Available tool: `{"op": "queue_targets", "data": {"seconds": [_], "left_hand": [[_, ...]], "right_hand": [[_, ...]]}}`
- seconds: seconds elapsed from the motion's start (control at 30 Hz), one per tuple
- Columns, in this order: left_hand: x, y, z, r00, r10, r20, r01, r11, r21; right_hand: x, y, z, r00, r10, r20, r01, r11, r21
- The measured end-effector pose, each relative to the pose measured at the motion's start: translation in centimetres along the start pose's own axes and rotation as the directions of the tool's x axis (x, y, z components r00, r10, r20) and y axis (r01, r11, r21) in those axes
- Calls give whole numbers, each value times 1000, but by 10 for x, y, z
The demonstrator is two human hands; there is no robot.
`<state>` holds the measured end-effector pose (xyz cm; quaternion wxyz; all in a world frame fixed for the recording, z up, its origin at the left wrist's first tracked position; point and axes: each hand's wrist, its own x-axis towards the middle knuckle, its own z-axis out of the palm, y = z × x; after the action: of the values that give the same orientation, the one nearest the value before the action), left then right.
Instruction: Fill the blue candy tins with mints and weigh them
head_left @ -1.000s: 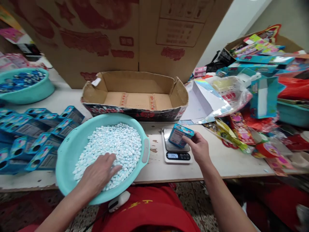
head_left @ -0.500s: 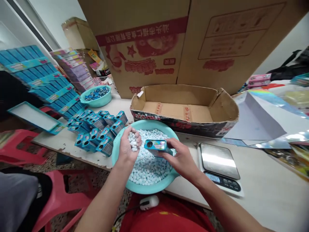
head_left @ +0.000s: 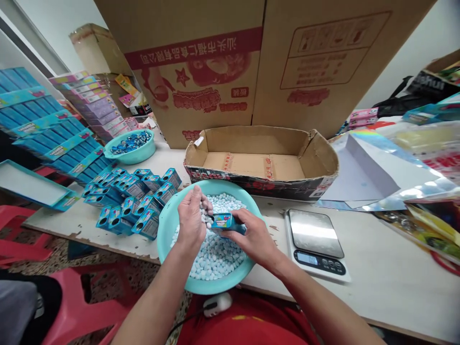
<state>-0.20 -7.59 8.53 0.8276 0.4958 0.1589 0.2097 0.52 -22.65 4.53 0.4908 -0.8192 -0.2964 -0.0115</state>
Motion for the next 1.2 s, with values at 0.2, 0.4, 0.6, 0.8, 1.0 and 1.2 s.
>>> {"op": "queue_targets", "data": {"seconds": [0.2,0.4,0.6,0.8,1.0,1.2], "left_hand": [[-2,3,4,1000,15,9,-14,998,-57],[1,1,-32,996,77,37,-86,905,417],[8,-29,-95,900,-83,428,-434,-71,898],[19,-39,-88,874,-180,451,-484,-242,841],[14,-45,-93,812,-293,504,-571,-228,788],[20,-51,-99,811,-355,465,-558,-229,798]], "right_hand": [[-1,1,-1,1000,15,-19,-14,998,59],[-18,9,-27,986,151,-64,-114,911,396],[-67,62,-95,822,364,-438,-141,875,463],[-100,125,-120,696,426,-578,-285,903,322],[-119,140,-126,722,353,-595,-190,928,320],[-134,146,-142,406,525,-748,-163,847,506]]}}
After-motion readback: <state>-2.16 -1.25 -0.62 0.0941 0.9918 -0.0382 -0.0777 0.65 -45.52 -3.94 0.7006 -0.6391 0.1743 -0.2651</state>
